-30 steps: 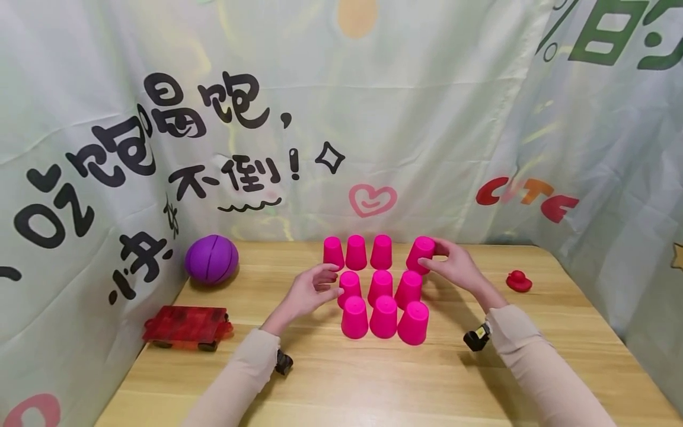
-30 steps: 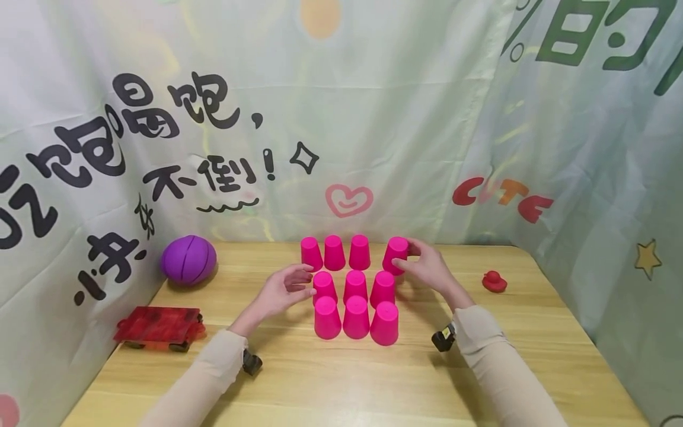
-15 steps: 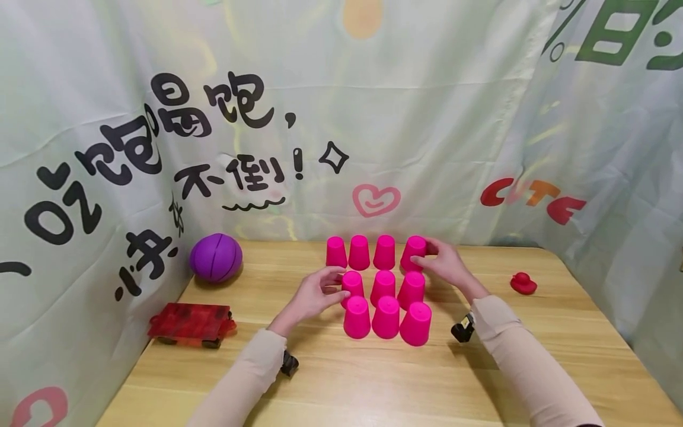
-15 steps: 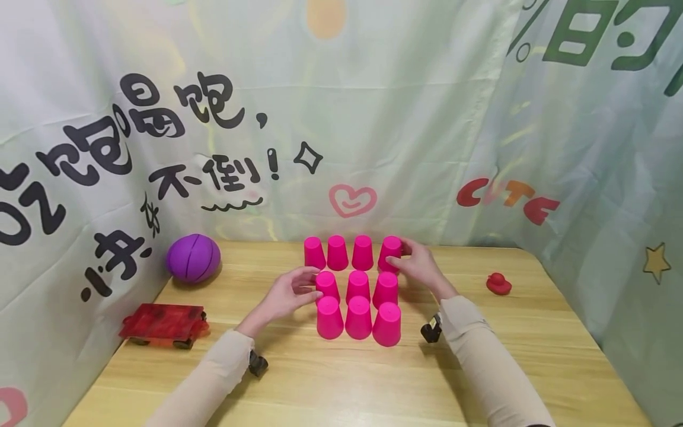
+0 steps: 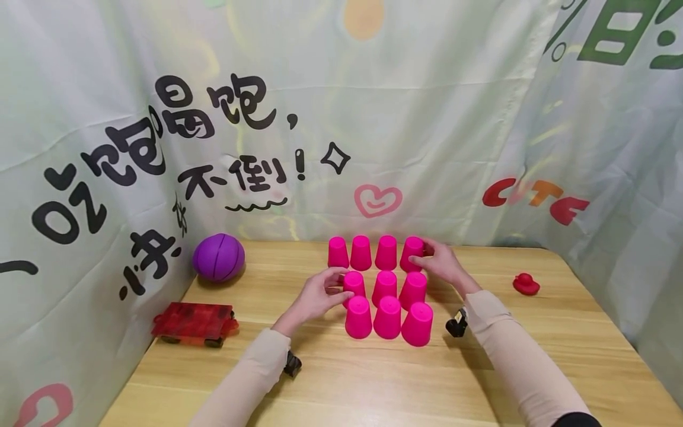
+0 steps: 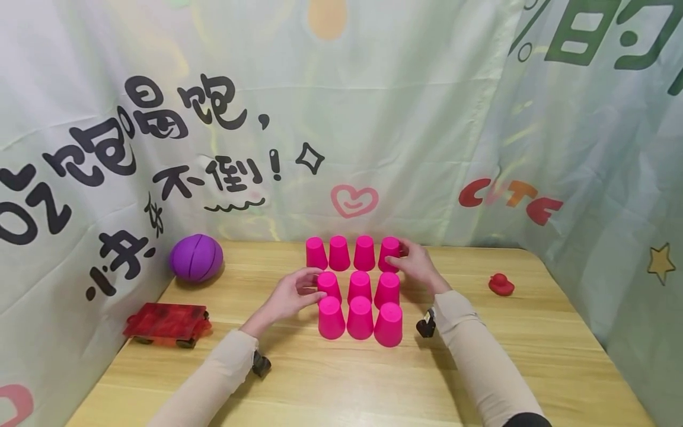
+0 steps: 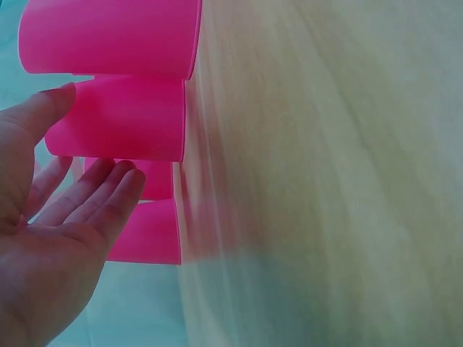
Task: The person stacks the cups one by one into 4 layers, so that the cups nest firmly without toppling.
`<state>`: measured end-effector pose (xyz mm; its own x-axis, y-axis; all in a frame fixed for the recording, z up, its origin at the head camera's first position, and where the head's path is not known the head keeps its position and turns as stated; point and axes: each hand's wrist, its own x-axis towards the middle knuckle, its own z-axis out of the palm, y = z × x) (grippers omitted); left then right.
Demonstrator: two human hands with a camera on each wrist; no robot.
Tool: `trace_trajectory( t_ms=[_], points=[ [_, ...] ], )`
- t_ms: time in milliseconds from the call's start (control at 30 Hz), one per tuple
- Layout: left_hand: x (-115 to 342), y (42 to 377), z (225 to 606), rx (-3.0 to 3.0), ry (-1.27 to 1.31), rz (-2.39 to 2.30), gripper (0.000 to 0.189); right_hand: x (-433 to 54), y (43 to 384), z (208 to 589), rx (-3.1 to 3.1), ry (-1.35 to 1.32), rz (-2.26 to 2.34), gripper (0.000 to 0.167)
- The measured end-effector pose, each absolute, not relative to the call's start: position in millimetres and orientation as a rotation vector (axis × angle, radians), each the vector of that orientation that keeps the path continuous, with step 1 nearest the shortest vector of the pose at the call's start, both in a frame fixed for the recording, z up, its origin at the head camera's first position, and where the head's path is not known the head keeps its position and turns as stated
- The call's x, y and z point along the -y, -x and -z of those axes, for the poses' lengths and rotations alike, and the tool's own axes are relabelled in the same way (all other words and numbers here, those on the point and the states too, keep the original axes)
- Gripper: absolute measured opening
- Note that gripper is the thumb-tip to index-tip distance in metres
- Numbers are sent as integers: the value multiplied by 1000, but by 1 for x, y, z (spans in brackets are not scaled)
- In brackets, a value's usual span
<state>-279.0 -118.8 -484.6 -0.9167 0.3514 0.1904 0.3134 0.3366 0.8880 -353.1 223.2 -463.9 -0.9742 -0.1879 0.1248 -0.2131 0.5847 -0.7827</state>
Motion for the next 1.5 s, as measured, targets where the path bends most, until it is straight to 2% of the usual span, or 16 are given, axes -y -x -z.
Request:
trace_trajectory(
  t_ms=[500, 767, 1033, 1500],
  points=[
    [114, 280, 487, -2592, -663, -1638, 52, -223, 353, 469, 2791, -318, -1402, 54],
    [114, 282, 487, -2588, -666, -1661, 48, -225, 350, 464, 2781, -267, -1439, 68],
    [115, 286, 475, -2551, -599, -1723, 51, -237, 339, 450, 2776, -298, -1350, 76],
    [115, 302, 439, -2689, -658, -1731, 53, -244, 306, 433, 2686, -429, -1324, 62]
  ],
)
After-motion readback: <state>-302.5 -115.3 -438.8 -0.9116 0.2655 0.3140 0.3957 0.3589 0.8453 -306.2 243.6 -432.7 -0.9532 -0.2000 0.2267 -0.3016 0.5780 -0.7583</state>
